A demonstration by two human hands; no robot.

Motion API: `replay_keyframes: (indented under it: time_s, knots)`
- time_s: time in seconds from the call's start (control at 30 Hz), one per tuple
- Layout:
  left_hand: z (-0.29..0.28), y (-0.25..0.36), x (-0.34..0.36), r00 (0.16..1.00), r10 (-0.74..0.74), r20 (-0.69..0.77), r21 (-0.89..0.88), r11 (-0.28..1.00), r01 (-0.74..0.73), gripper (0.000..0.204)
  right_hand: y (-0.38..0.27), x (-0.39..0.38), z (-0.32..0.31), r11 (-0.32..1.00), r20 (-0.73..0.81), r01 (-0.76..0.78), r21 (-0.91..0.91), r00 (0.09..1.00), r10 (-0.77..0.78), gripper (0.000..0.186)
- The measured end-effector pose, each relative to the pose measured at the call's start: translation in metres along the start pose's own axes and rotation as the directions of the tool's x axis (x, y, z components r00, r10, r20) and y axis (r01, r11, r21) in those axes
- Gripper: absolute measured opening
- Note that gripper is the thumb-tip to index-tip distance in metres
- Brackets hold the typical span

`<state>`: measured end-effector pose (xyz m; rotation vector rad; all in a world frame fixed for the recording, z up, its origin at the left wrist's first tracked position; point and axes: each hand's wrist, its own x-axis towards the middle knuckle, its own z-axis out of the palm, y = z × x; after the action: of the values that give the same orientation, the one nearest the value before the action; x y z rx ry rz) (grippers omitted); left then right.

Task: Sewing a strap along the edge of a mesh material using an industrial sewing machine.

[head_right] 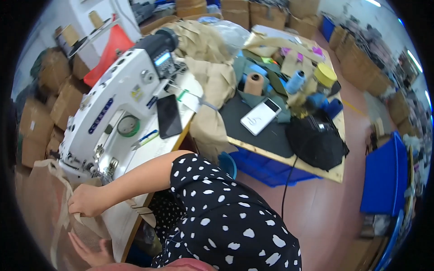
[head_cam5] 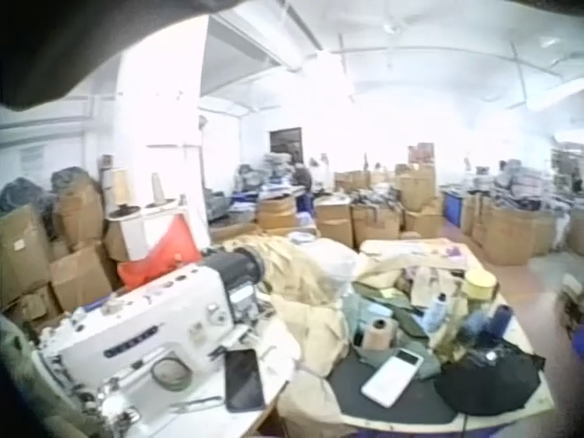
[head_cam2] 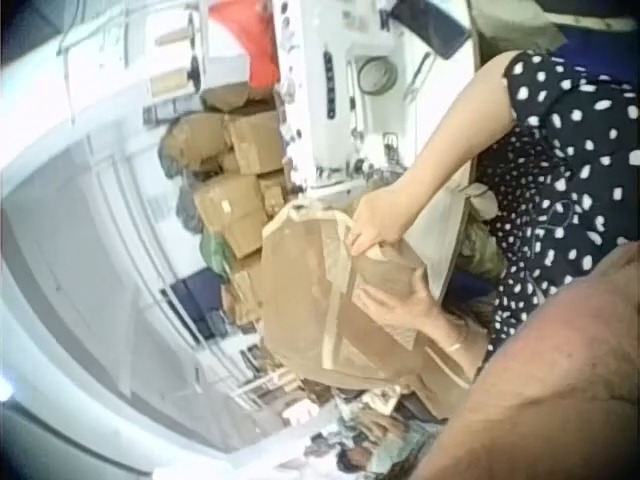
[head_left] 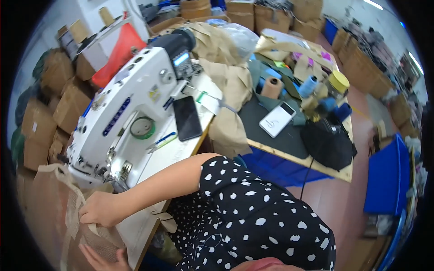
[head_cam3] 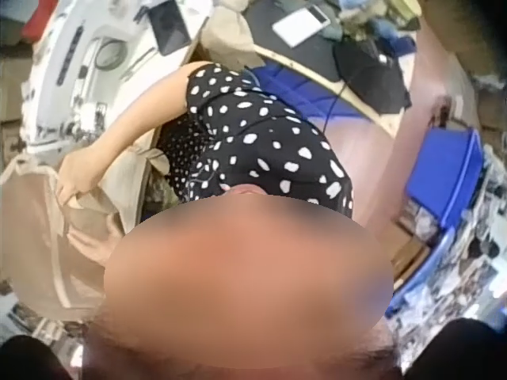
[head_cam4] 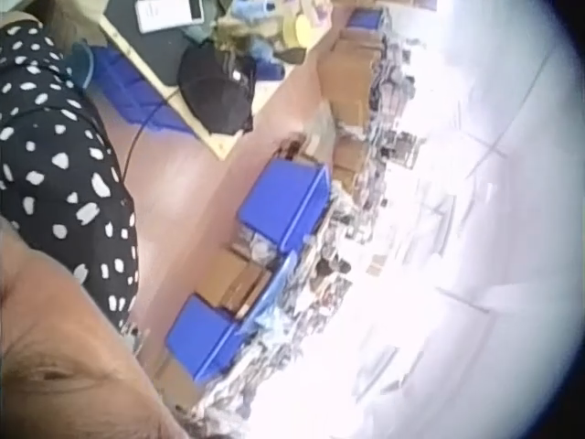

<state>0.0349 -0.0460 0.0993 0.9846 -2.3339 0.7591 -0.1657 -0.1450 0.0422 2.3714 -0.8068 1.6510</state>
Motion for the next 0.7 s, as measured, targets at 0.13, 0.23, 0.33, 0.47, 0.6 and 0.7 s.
replay_keyframes:
  time_s: [0.13,0.23,0.33,0.47,0.6,0.7]
  knots:
    - [0.033,0.066,-0.003,0.974,-0.056,-0.218,0.190,0.977,0.099,0.059,-0.009,-0.005,-0.007,0.986,-0.152,-0.156,0.057,0.975,0.163,0.015]
    - [0.050,0.070,-0.004,0.937,-0.145,-0.318,0.116,0.975,0.190,0.055,-0.016,-0.007,-0.006,0.960,-0.048,-0.243,0.142,0.967,0.251,0.016]
    - [0.050,0.075,-0.006,0.943,-0.136,-0.304,0.107,0.979,0.176,0.058,-0.016,-0.014,-0.007,0.902,-0.038,-0.379,0.209,0.918,0.394,0.018]
    - [0.049,0.087,-0.004,0.948,-0.170,-0.270,0.096,0.975,0.202,0.068,-0.019,-0.023,0.001,0.874,-0.061,-0.431,0.226,0.889,0.454,0.021]
    - [0.045,0.099,0.002,0.945,-0.154,-0.290,0.087,0.979,0.186,0.071,-0.024,-0.021,0.010,0.838,0.014,-0.495,0.229,0.862,0.506,0.024]
    - [0.047,0.089,-0.008,0.939,-0.117,-0.322,0.094,0.984,0.154,0.069,-0.030,-0.016,0.011,0.863,0.000,-0.437,0.255,0.892,0.451,0.023]
